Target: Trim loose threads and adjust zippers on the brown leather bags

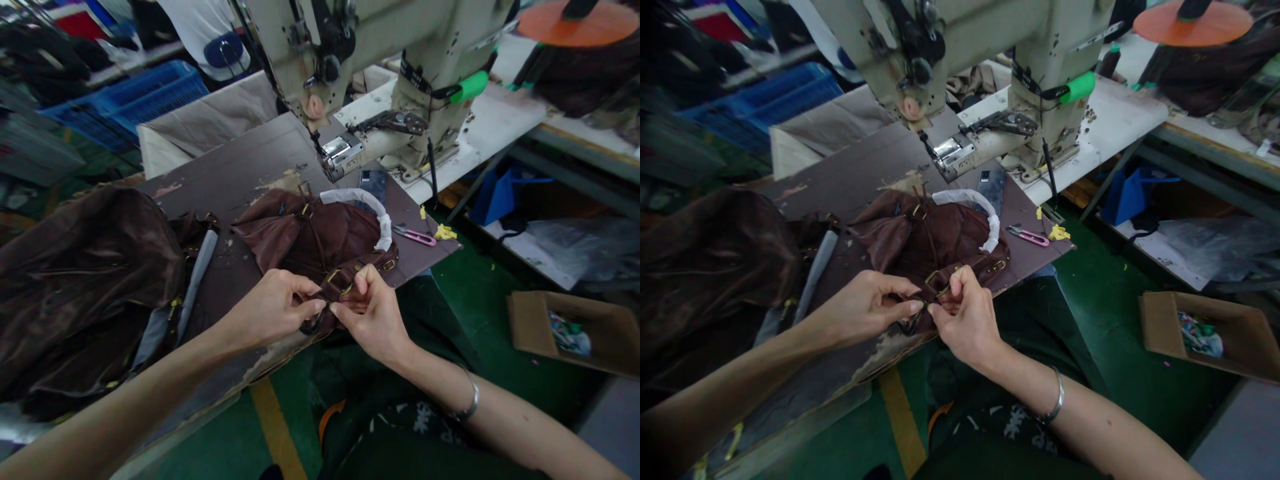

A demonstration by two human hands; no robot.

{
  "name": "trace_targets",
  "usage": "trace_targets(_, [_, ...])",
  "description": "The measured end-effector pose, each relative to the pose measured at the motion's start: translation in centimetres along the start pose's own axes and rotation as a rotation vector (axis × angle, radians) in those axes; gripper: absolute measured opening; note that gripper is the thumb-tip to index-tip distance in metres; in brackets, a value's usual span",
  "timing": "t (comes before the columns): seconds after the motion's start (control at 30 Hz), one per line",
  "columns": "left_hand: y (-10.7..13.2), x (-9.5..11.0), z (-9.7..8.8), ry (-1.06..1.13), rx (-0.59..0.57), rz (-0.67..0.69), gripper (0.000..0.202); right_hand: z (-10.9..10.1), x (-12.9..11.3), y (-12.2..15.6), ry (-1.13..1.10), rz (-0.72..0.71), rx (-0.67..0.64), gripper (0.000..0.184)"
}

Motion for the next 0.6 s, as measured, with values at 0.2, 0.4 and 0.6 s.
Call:
trace_targets(0.2, [-0.1,-0.29,-0.47,0.134,-0.062,-0.023,0.027,0.12,0.1,-0.39,-0.217,0.028,-0.049,0.045])
trace_targets(0.4, [0.04,-0.62,-0.85,0.326,-0.083,-0.047,0.028,0.31,0.61,-0.74,-0.371,0.083,-0.032,0.049])
trace_targets(0.6, [0.05,-0.64,-0.47,0.407,-0.069,-0.029,0.027,0.76,0.56,-0.63,-0.438,0.129,-0.062,0.048])
Point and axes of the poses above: each hand's wrist, its own y-axis away from the middle knuckle, its own z-axis out of the palm, x = y × z, the point moved 5 cm from there along -y, towards the middle knuckle, and after that the axes turned 1 degree about y, right-handed, at the moved point
